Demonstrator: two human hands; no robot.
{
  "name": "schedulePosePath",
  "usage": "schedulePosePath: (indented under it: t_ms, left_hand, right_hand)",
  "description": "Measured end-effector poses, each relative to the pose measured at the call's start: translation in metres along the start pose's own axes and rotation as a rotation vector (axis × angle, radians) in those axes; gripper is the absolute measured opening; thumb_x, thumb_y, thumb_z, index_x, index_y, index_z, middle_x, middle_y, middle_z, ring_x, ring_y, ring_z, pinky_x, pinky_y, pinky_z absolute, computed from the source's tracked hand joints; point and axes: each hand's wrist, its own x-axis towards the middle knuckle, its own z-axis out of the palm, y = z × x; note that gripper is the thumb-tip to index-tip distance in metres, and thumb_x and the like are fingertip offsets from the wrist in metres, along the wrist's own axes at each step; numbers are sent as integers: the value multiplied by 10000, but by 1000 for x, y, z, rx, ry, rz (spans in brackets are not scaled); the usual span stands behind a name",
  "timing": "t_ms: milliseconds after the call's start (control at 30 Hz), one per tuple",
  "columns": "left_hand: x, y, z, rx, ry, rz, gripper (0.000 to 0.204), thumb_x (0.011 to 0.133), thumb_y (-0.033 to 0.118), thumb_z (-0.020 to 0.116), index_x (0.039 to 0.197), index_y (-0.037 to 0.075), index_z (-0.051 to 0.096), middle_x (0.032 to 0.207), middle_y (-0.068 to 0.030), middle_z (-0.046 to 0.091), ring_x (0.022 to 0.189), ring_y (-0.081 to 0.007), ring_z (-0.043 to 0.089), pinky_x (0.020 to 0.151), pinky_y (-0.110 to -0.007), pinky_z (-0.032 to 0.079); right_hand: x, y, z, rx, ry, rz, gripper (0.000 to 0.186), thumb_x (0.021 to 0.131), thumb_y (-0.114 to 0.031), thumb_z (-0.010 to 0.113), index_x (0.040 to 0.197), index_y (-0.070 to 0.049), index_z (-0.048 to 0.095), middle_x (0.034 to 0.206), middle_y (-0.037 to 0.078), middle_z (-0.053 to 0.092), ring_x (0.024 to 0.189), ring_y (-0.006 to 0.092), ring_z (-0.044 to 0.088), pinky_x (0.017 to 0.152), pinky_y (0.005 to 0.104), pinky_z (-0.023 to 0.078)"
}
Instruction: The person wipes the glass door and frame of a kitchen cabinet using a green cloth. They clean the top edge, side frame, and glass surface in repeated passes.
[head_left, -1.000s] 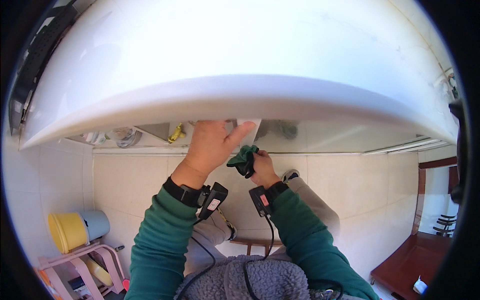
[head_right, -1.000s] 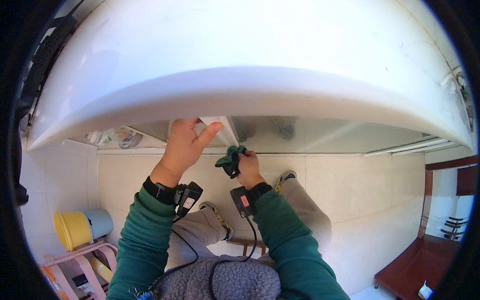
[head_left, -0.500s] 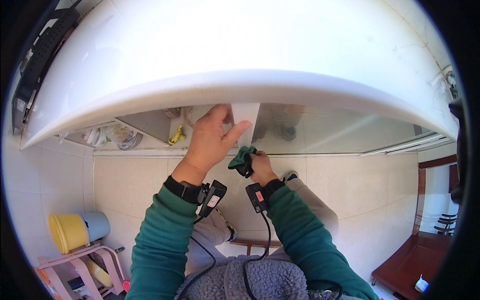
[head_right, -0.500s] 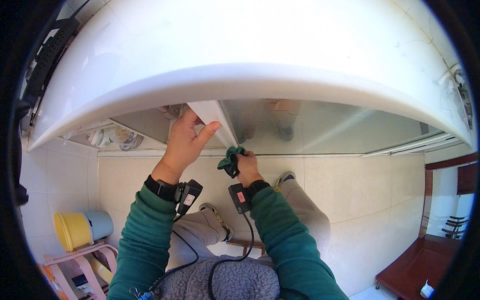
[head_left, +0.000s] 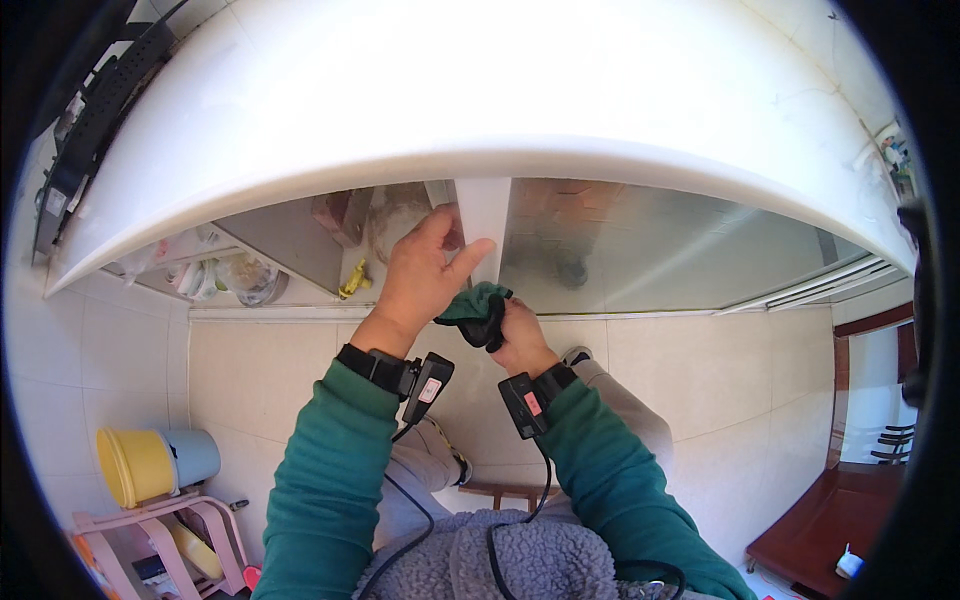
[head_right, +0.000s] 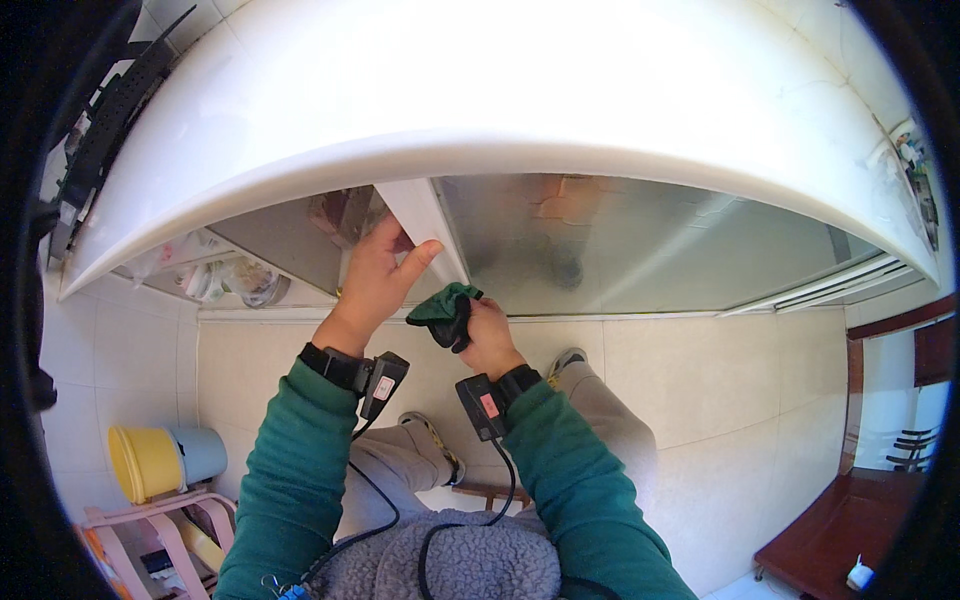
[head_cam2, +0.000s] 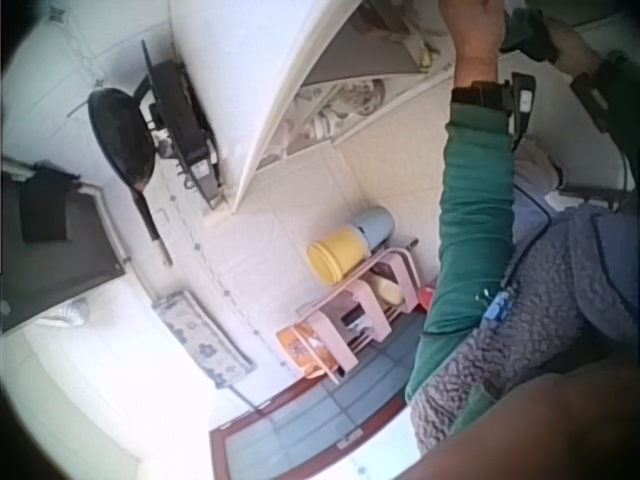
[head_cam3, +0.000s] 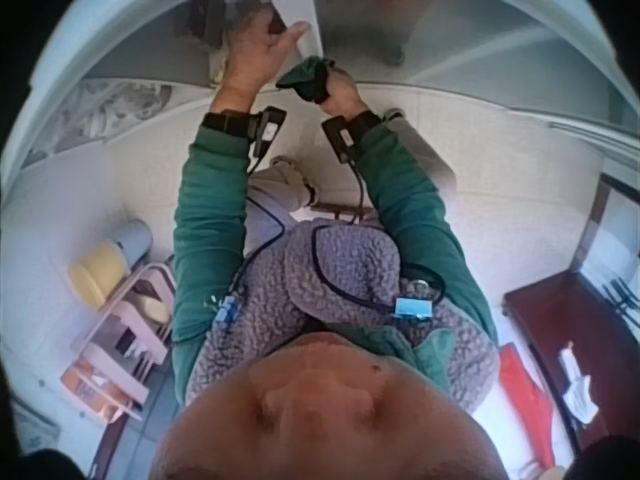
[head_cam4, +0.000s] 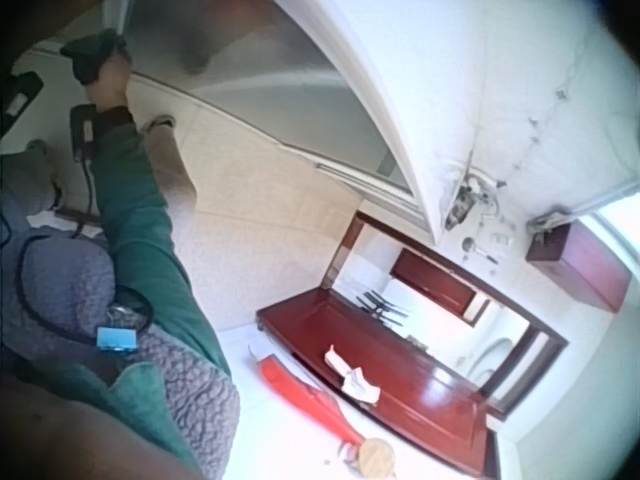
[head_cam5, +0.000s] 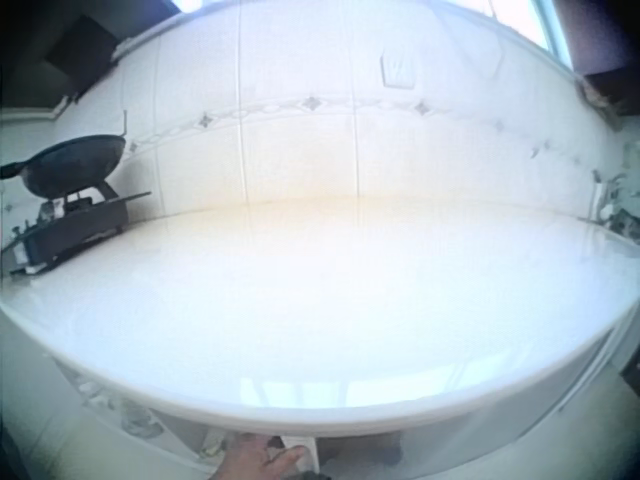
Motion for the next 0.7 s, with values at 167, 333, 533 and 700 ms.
schedulePosePath:
  t_ms: [167,333,533,700]
  left_hand:
    - [-1,3,-1,38,-12,-36,420,836,316,699,1113,21,585,908,-149,671,836,-275,649,764,-360,514]
    - [-7,2,-9,-34,-57,-103,494,859,319,681,1225,17,545,1063,-160,656,968,-270,638,834,-354,500]
    - [-81,-22,-45,-130,-11,-152,491,916,266,624,1301,-9,496,1227,-162,604,1116,-286,587,940,-354,457]
    - [-176,-37,-90,199,-73,-269,401,919,221,621,1238,-14,556,1178,-179,626,1125,-278,588,968,-355,447]
  right_hand:
    - [-31,-19,43,25,-50,-69,119,952,-83,506,1031,-21,569,919,89,653,828,215,670,721,349,571]
    - [-67,-45,82,-56,-163,-161,118,929,-74,557,1034,-26,583,922,77,654,828,194,664,742,334,566]
    - [-114,-75,143,-202,-371,-390,205,885,-44,628,1076,-2,568,969,83,650,839,192,645,766,313,550]
    - [-143,-91,169,-915,-247,-1034,334,825,-49,665,1142,-16,566,1035,127,630,928,274,626,804,347,512]
